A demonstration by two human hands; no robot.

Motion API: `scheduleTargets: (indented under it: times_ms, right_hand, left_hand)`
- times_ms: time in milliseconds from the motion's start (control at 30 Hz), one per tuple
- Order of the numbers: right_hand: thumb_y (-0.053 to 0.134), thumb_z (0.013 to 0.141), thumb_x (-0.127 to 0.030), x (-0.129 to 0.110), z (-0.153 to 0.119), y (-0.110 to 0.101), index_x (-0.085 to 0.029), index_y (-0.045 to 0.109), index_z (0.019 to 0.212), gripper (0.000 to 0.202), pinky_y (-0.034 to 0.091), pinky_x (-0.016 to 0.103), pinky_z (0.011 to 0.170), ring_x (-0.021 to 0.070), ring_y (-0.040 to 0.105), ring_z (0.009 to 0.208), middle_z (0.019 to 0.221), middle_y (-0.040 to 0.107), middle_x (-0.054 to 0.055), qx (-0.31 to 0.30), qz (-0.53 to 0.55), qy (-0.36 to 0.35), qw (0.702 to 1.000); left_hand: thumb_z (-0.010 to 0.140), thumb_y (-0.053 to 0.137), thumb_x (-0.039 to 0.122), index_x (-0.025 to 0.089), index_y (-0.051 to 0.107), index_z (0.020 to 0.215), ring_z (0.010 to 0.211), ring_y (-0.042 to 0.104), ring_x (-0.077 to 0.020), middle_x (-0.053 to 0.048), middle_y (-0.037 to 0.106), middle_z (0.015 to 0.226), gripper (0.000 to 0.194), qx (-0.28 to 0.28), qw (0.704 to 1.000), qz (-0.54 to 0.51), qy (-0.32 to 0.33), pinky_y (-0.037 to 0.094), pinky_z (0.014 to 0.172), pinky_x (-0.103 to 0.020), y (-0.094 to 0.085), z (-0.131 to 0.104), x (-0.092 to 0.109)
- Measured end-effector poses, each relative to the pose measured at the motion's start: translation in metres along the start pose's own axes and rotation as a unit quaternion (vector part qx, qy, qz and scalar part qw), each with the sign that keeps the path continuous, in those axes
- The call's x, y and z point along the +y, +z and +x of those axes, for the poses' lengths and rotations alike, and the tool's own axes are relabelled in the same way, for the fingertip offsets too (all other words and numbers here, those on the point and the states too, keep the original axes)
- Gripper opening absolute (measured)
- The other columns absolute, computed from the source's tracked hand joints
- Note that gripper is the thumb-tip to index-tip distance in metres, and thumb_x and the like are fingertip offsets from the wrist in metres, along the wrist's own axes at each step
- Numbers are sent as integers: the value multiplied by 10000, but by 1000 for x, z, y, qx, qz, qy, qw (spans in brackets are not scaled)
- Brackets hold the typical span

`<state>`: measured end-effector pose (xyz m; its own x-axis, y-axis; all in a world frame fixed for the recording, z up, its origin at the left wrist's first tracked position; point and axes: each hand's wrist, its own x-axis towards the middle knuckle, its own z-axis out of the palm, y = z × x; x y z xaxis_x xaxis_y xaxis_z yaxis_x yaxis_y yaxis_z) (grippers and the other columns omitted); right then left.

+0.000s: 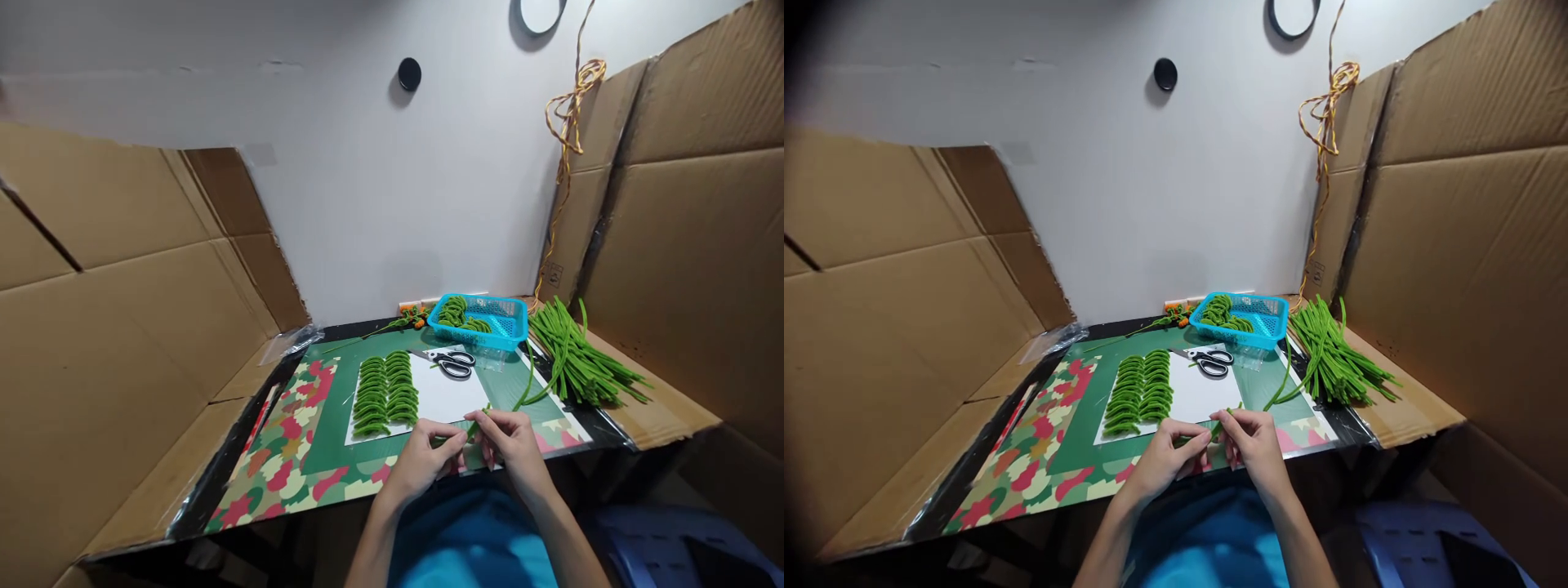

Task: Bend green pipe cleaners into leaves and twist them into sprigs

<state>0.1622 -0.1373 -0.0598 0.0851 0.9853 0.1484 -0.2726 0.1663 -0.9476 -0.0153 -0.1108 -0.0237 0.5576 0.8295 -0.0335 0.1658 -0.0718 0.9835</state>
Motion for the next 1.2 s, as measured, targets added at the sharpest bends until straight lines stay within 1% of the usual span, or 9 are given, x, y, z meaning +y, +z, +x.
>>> scheduleTargets:
  times_ms: [300, 467, 533, 600, 700, 800, 867, 1000, 1200]
  right_hand:
    - [780, 889, -551, 2, -1, -2, -136, 848, 889, 420, 395, 194, 362, 82, 493, 385, 538, 605, -9, 15, 8, 9, 1000]
    - [803, 869, -540, 2, -2, -2, -127, 837, 857, 414, 392, 190, 304, 82, 484, 358, 543, 607, -8, 38, 41, 22, 998]
    - [822, 847, -543, 4, -2, -2, -121, 830, 856, 422, 400, 195, 281, 85, 485, 349, 555, 617, -3, 59, 69, 34, 995]
    - [843, 827, -533, 5, -3, -2, -116, 827, 873, 419, 415, 196, 281, 88, 499, 353, 569, 631, 5, 72, 86, 37, 993]
    - [878, 786, -524, 2, -1, 0, -118, 821, 883, 421, 452, 198, 300, 94, 522, 389, 595, 643, 10, 95, 109, 30, 989]
    - [915, 726, -536, -8, 7, 3, -125, 809, 852, 443, 459, 183, 313, 92, 533, 423, 607, 629, 2, 116, 123, 27, 985]
    - [920, 712, -547, -14, 17, 5, -128, 794, 833, 454, 437, 173, 305, 92, 529, 421, 589, 608, -9, 116, 115, 17, 986]
    - [896, 726, -581, -20, 35, 9, -140, 757, 790, 468, 419, 179, 297, 90, 504, 404, 556, 577, -28, 119, 107, -11, 987]
    - [876, 759, -579, -22, 37, 6, -138, 745, 784, 461, 443, 185, 319, 90, 513, 411, 556, 574, -28, 148, 86, -46, 984]
  left_hand:
    - [962, 645, 535, 113, 740, 748, 465, 399, -77, -39, 655, 641, 482, -5, 1000, 29, 7, 286, 448, -227, -1, 0, 1]
    - [962, 589, 633, 148, 578, 622, 469, 331, -70, 30, 467, 521, 592, -9, 1000, 7, -9, 240, 470, -226, 0, 1, 0]
    - [908, 587, 731, 163, 556, 651, 478, 341, -76, 41, 457, 536, 624, 18, 998, -37, -49, 242, 473, -220, 4, 2, -1]
    - [844, 595, 804, 167, 583, 729, 501, 389, -90, 26, 529, 595, 648, 76, 990, -76, -92, 268, 480, -220, 10, 3, -3]
    - [833, 576, 827, 153, 602, 732, 534, 431, -106, -2, 569, 629, 682, 140, 984, -66, -88, 310, 506, -239, 19, 5, -7]
    - [869, 533, 813, 152, 579, 649, 494, 376, -91, 32, 448, 544, 698, 133, 989, -35, -56, 286, 496, -245, 22, 7, -11]
    - [869, 533, 809, 160, 566, 681, 464, 323, -75, 66, 380, 531, 676, 118, 990, -59, -57, 244, 468, -230, 21, 8, -13]
    - [868, 516, 800, 201, 501, 795, 434, 326, -70, 70, 438, 570, 604, 93, 987, -111, -71, 220, 415, -205, 19, 8, -14]
    - [917, 490, 774, 213, 473, 755, 418, 362, -75, 64, 445, 529, 584, 116, 987, -98, -50, 253, 391, -195, 23, 3, -17]
